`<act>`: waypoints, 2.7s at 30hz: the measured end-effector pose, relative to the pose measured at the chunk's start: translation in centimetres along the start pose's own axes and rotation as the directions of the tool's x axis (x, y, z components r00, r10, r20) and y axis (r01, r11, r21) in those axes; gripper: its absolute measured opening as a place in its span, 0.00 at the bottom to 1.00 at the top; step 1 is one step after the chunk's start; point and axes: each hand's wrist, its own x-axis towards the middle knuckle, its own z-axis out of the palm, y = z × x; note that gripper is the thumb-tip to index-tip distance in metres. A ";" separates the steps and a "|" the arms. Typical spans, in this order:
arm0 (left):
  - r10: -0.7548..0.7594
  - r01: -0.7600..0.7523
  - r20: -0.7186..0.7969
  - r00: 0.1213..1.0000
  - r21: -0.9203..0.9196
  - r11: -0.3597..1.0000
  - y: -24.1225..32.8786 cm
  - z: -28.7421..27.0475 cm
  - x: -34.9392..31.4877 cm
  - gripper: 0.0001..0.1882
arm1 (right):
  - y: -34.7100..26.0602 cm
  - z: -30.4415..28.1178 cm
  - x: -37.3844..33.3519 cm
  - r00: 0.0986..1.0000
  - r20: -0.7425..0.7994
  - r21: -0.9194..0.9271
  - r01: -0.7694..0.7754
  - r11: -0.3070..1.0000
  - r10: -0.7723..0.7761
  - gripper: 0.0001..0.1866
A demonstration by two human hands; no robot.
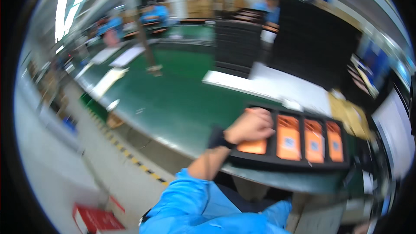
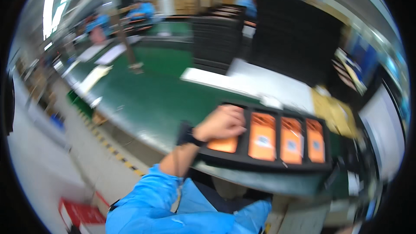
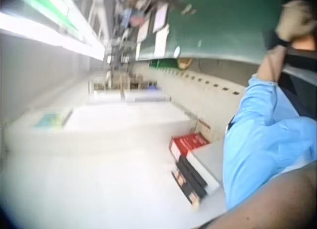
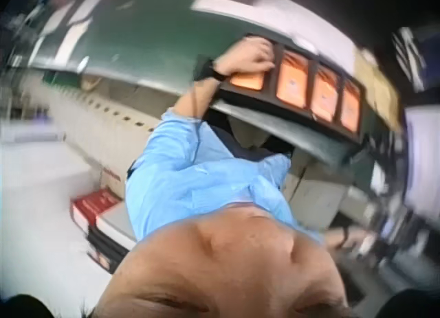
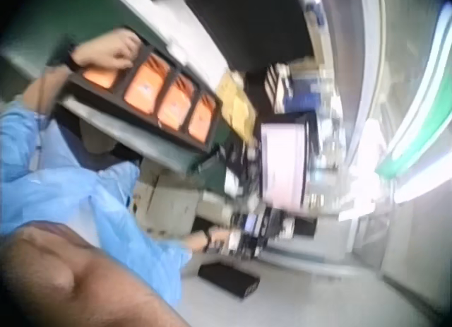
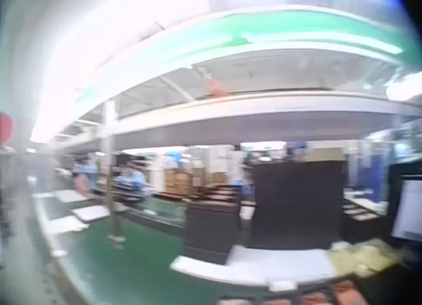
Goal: Scanning smartphone barcodes and organizing them in a tray at a manufacturing facility.
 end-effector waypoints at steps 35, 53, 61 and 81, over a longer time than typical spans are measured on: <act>-0.289 0.272 -0.261 0.921 -0.098 0.957 -0.3 1.9 0.6 0.08 | -19.3 11.8 -26.7 0.456 0.889 0.154 -0.218 0.964 -0.039 0.17; -0.307 0.365 -0.306 0.901 0.156 0.918 -0.9 0.6 -2.7 0.15 | -30.8 22.4 -46.5 0.076 0.739 0.627 0.284 0.725 -0.669 0.11; -0.838 0.656 -0.158 0.523 -0.553 0.514 -1.4 2.1 -8.2 0.38 | -27.2 20.1 -40.5 -0.109 0.652 0.665 0.558 0.496 -0.751 0.21; -0.975 0.345 0.131 0.181 -0.936 -0.062 9.3 -3.5 -15.9 0.19 | -27.7 18.0 -46.6 -0.083 0.571 0.758 0.437 0.485 -0.817 0.18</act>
